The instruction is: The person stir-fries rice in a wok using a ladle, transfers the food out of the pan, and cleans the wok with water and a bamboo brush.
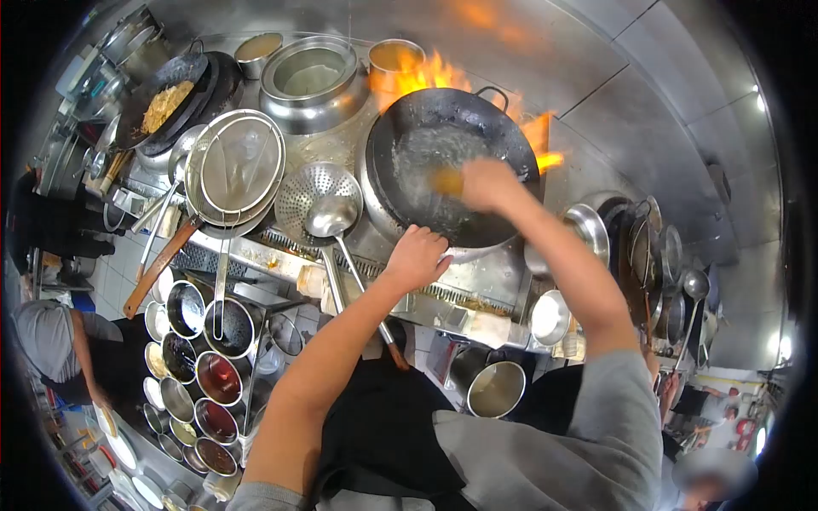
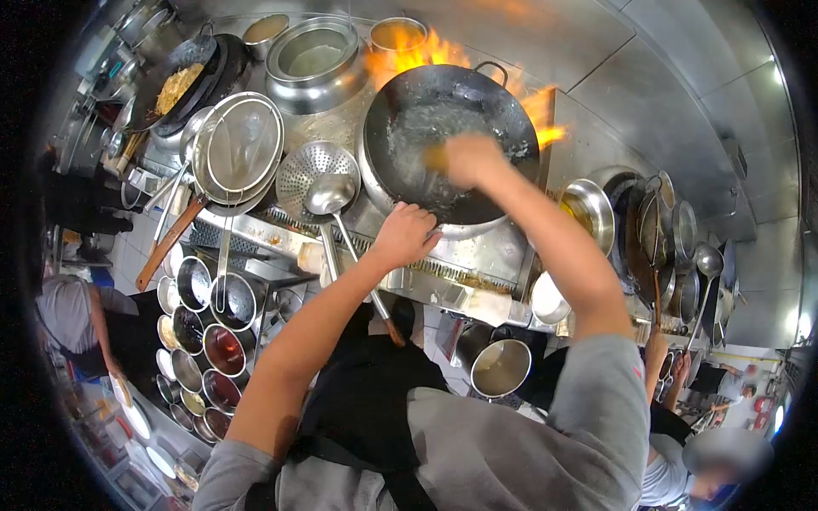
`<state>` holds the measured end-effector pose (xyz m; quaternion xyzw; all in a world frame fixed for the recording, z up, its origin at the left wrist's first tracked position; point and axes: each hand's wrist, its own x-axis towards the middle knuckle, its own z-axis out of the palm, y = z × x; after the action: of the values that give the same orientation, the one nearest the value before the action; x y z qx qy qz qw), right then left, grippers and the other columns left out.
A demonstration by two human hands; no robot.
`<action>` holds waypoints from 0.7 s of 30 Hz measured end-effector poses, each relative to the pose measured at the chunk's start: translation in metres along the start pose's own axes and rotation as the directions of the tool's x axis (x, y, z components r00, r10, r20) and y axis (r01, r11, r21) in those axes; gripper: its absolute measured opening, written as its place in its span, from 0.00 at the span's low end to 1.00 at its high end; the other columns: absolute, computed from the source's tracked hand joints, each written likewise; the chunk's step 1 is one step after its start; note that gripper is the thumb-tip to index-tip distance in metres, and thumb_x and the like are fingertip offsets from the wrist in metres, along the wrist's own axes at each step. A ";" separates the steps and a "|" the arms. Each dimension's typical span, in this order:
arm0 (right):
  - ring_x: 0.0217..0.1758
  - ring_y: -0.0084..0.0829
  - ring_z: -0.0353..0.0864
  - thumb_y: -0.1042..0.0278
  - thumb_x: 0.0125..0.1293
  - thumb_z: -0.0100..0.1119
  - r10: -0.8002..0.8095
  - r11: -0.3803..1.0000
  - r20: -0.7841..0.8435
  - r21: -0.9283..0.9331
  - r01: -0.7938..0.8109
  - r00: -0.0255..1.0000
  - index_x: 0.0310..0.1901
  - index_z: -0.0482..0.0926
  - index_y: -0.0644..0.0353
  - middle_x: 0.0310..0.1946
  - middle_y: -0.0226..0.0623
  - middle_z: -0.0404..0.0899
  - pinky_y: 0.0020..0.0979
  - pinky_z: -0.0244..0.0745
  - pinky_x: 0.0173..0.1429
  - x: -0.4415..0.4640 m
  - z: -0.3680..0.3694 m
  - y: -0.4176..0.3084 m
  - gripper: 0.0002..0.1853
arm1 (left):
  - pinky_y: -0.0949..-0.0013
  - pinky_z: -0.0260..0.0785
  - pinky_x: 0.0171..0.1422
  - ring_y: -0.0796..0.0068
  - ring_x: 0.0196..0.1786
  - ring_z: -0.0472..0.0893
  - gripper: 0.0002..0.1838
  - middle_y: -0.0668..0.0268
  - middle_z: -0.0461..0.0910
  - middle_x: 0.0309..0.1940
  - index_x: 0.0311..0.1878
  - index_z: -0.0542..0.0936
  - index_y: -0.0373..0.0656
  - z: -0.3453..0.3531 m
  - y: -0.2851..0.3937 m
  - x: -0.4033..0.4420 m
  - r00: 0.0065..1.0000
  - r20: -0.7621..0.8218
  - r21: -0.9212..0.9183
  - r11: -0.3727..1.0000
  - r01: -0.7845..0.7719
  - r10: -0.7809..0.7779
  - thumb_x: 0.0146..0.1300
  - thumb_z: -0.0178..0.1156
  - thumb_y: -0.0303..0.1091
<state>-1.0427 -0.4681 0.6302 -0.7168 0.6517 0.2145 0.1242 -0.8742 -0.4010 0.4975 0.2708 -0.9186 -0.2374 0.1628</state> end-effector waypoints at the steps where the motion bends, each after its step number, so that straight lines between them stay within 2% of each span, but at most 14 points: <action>1: 0.44 0.48 0.85 0.64 0.54 0.56 0.120 0.992 -0.147 0.052 -0.114 0.982 0.37 0.85 0.63 0.37 0.54 0.83 0.44 0.80 0.49 0.044 0.031 0.039 0.14 | 0.59 0.65 0.51 0.62 0.45 0.77 0.13 0.61 0.80 0.34 0.31 0.78 0.42 -0.003 0.003 -0.002 1.000 0.003 -0.002 1.000 0.000 0.000 0.57 0.61 0.43; 2: 0.43 0.45 0.85 0.63 0.54 0.59 0.208 0.973 -0.166 0.135 -0.187 0.964 0.41 0.85 0.62 0.40 0.51 0.84 0.43 0.80 0.50 0.069 0.040 0.064 0.16 | 0.59 0.65 0.53 0.61 0.47 0.75 0.12 0.59 0.78 0.39 0.35 0.77 0.41 -0.006 0.005 -0.005 1.000 -0.011 0.010 1.000 -0.013 0.013 0.56 0.63 0.40; 4: 0.43 0.45 0.85 0.60 0.53 0.60 0.067 0.978 -0.176 0.208 -0.029 0.982 0.44 0.85 0.58 0.38 0.50 0.84 0.43 0.80 0.50 0.056 0.009 0.077 0.18 | 0.58 0.65 0.55 0.59 0.50 0.74 0.14 0.57 0.77 0.43 0.39 0.76 0.39 -0.015 0.014 -0.014 1.000 -0.012 0.021 1.000 -0.024 0.024 0.54 0.64 0.37; 7: 0.44 0.46 0.85 0.55 0.52 0.62 -0.114 0.946 -0.031 0.302 0.118 0.993 0.50 0.84 0.52 0.37 0.50 0.84 0.43 0.78 0.53 -0.001 -0.024 0.047 0.22 | 0.57 0.63 0.64 0.56 0.58 0.72 0.24 0.55 0.72 0.52 0.52 0.71 0.37 -0.025 0.035 -0.040 0.838 -0.443 -0.384 0.912 0.144 -0.319 0.52 0.67 0.30; 9: 0.50 0.52 0.81 0.55 0.55 0.63 -0.273 0.913 -0.104 0.287 0.291 0.956 0.52 0.82 0.57 0.43 0.53 0.82 0.46 0.75 0.57 -0.019 -0.012 0.018 0.23 | 0.58 0.62 0.64 0.63 0.57 0.73 0.22 0.59 0.73 0.54 0.53 0.70 0.37 -0.001 0.034 -0.051 0.676 -0.031 -0.843 0.382 0.378 -0.736 0.58 0.66 0.32; 10: 0.50 0.52 0.81 0.55 0.55 0.62 -0.153 0.951 -0.087 0.258 0.170 0.984 0.53 0.82 0.56 0.43 0.53 0.82 0.47 0.75 0.57 -0.001 -0.004 0.009 0.24 | 0.60 0.64 0.61 0.68 0.53 0.75 0.18 0.63 0.77 0.49 0.51 0.71 0.38 0.007 0.035 -0.042 0.572 0.200 -0.966 -0.062 0.251 -0.796 0.64 0.63 0.38; 11: 0.50 0.53 0.81 0.54 0.56 0.61 -0.023 0.972 -0.072 0.231 0.039 0.997 0.53 0.82 0.55 0.43 0.54 0.82 0.47 0.75 0.57 0.024 0.014 0.005 0.24 | 0.60 0.64 0.61 0.68 0.53 0.75 0.18 0.63 0.77 0.49 0.51 0.71 0.38 0.013 0.030 -0.039 0.570 0.210 -0.963 -0.066 0.263 -0.795 0.64 0.63 0.38; 13: 0.48 0.53 0.81 0.52 0.57 0.60 0.164 0.946 -0.155 0.305 -0.111 0.974 0.55 0.81 0.54 0.43 0.55 0.82 0.48 0.75 0.56 0.062 0.031 0.021 0.25 | 0.63 0.66 0.57 0.69 0.51 0.76 0.15 0.63 0.79 0.42 0.47 0.73 0.40 0.018 0.012 -0.016 0.532 0.505 -0.828 -0.556 0.074 -0.680 0.69 0.57 0.43; 15: 0.48 0.53 0.82 0.54 0.57 0.60 0.120 0.905 -0.273 0.426 0.008 0.954 0.55 0.80 0.53 0.43 0.55 0.82 0.47 0.76 0.56 0.063 0.027 0.039 0.25 | 0.66 0.67 0.53 0.67 0.48 0.77 0.16 0.61 0.80 0.37 0.41 0.73 0.43 0.020 0.006 0.002 0.493 0.515 -0.812 -0.583 0.020 -0.701 0.73 0.51 0.48; 16: 0.50 0.52 0.81 0.55 0.57 0.62 0.135 0.771 0.131 0.608 -0.187 0.982 0.56 0.80 0.53 0.45 0.53 0.82 0.45 0.75 0.57 0.029 -0.013 0.024 0.25 | 0.66 0.66 0.52 0.66 0.45 0.77 0.16 0.61 0.79 0.35 0.38 0.72 0.44 0.017 0.005 0.007 0.483 0.594 -0.701 -0.709 -0.083 -0.643 0.74 0.48 0.48; 18: 0.44 0.49 0.84 0.56 0.57 0.63 -0.241 0.884 -0.237 0.346 0.314 0.941 0.57 0.79 0.54 0.43 0.52 0.83 0.42 0.79 0.50 0.011 0.016 0.032 0.26 | 0.64 0.66 0.50 0.64 0.38 0.73 0.18 0.64 0.73 0.28 0.33 0.69 0.46 0.026 0.000 0.010 0.562 0.616 -0.530 -0.819 -0.222 -0.551 0.76 0.42 0.47; 19: 0.34 0.46 0.86 0.56 0.57 0.63 -0.284 0.895 -0.310 0.255 0.367 0.908 0.58 0.79 0.55 0.38 0.53 0.84 0.40 0.81 0.40 0.000 0.012 0.024 0.26 | 0.63 0.65 0.50 0.64 0.34 0.70 0.19 0.67 0.69 0.25 0.31 0.67 0.47 0.027 0.000 0.014 0.636 0.559 -0.494 -0.830 -0.259 -0.531 0.77 0.39 0.46; 20: 0.34 0.46 0.86 0.56 0.57 0.63 -0.280 0.896 -0.310 0.256 0.363 0.908 0.58 0.79 0.55 0.38 0.53 0.84 0.40 0.81 0.40 0.012 0.011 0.020 0.26 | 0.63 0.64 0.45 0.69 0.27 0.63 0.19 0.70 0.60 0.19 0.28 0.65 0.49 0.029 0.003 0.020 0.557 0.607 -0.492 -0.818 -0.297 -0.567 0.77 0.39 0.44; 21: 0.30 0.45 0.86 0.56 0.57 0.62 -0.019 0.870 -0.206 0.478 0.118 0.978 0.58 0.78 0.56 0.36 0.53 0.84 0.40 0.81 0.37 0.031 0.012 0.018 0.26 | 0.63 0.64 0.45 0.69 0.27 0.63 0.19 0.70 0.60 0.19 0.28 0.65 0.49 0.031 0.002 0.021 0.558 0.613 -0.494 -0.822 -0.283 -0.560 0.77 0.39 0.44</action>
<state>-1.0601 -0.4919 0.6070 -0.7024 0.6677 -0.0324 0.2444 -0.9047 -0.4005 0.4766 0.3330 0.1959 -0.8357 0.3904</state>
